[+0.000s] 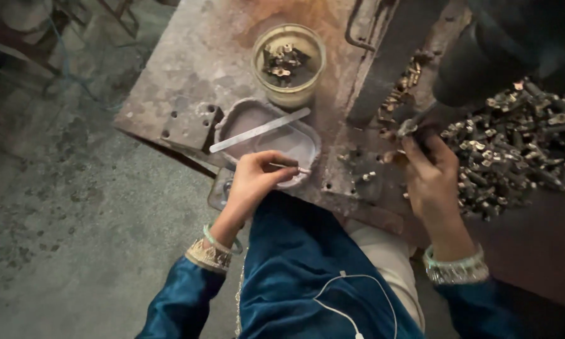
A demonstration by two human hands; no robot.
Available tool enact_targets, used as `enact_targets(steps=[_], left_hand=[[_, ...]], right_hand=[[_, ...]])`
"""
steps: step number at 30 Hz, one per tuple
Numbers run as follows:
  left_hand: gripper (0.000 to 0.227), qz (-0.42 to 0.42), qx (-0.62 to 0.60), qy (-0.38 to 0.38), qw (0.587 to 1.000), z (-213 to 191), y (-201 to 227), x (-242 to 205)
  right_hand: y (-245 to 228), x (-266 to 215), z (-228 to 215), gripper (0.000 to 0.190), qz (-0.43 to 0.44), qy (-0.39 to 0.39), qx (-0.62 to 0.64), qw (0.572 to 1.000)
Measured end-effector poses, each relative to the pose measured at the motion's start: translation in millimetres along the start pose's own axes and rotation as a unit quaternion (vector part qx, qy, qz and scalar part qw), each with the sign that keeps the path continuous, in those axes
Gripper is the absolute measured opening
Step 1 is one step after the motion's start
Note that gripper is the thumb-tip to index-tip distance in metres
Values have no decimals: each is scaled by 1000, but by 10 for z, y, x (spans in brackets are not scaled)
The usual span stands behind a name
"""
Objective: The person sits at a drill press workbench and processes small metal fittings one at a time, picking each piece from a large pile, holding it under the spinning drill bit to drill or tap it, then placing the finished piece aside. They occasionally dip pieces in a jar and continue through the pile.
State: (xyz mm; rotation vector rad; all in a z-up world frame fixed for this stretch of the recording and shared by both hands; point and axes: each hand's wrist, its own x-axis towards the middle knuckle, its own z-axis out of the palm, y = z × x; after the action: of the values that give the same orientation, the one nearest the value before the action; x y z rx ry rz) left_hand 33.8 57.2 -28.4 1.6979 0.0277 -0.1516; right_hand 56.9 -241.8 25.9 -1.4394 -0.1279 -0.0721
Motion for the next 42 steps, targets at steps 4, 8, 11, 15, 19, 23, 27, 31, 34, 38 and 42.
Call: enact_targets(steps=[4, 8, 11, 15, 19, 23, 27, 31, 34, 38, 42], left_hand=[[19, -18, -123, -34, 992, 456, -212, -87], [16, 63, -52, 37, 996, 895, -92, -253], [16, 151, 43, 87, 984, 1018, -16, -301], [17, 222, 134, 106, 960, 1083, -28, -287], [17, 243, 174, 94, 950, 1192, -39, -249], [18, 251, 181, 89, 947, 1286, -53, -259], [17, 270, 199, 95, 937, 1352, -145, -136], [16, 285, 232, 80, 926, 1384, -58, -158], [20, 260, 261, 88, 926, 1374, 144, -67], [28, 251, 314, 163, 901, 1335, 258, 212], [18, 259, 372, 159, 877, 1313, 355, 332]], right_hand=[[90, 58, -29, 16, -34, -3, 33, 999], [161, 43, -51, 18, 29, 15, 126, 992], [91, 50, -27, 20, 39, 9, 132, 991], [166, 69, -43, 20, 25, -13, 135, 990], [583, 74, -385, 27, 34, 33, 132, 990], [340, 135, -488, 20, -88, 93, 134, 983], [375, 196, -673, 27, -150, 188, 179, 954], [654, -95, -596, 25, -53, 188, 147, 970], [841, -260, -479, 28, 64, 150, 112, 980], [869, -332, -346, 32, 43, 134, 73, 987], [742, -286, -305, 30, 87, 140, 127, 978]])
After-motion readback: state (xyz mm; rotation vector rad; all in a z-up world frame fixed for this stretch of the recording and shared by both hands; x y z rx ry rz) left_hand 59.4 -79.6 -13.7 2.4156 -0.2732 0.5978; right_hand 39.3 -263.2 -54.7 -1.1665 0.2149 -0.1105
